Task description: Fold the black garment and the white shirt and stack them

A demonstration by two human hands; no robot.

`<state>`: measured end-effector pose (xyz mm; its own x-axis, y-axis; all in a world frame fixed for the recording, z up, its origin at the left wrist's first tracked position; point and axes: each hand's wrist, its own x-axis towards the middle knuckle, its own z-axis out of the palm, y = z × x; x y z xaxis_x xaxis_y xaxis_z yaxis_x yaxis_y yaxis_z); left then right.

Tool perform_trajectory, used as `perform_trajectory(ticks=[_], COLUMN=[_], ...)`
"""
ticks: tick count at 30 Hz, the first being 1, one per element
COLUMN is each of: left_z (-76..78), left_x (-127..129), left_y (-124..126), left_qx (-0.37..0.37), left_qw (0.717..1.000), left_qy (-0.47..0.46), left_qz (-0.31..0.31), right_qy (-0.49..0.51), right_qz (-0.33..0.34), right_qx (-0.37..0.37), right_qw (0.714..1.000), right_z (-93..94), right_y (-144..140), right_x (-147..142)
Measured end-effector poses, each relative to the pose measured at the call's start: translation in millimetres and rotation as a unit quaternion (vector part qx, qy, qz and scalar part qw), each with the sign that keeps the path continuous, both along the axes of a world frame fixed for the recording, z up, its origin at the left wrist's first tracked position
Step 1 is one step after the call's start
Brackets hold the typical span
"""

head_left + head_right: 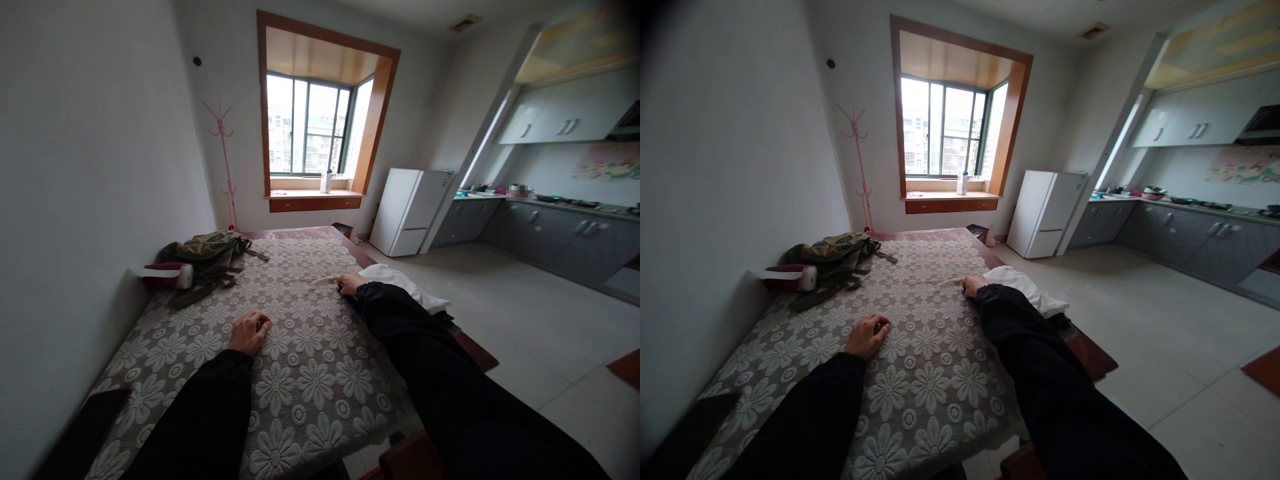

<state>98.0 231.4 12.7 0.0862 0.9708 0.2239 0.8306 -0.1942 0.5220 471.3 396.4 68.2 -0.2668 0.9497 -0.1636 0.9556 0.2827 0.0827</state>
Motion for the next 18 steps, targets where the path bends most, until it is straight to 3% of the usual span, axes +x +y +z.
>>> perform_trajectory(ticks=[13,18], left_z=[-1.3,-1.0], left_x=[-2,-2], left_y=[1,0], left_qx=[-0.013,-0.003], left_qw=[1.000,1.000], left_qy=[0.007,0.016], left_qz=[0.003,-0.015], right_qy=[0.012,0.063], right_qz=[0.006,0.036], right_qx=[0.041,0.074], right_qw=[0.999,0.995], right_z=[-6.0,-25.3], right_y=[-16,-42], right_x=[-5,-52])
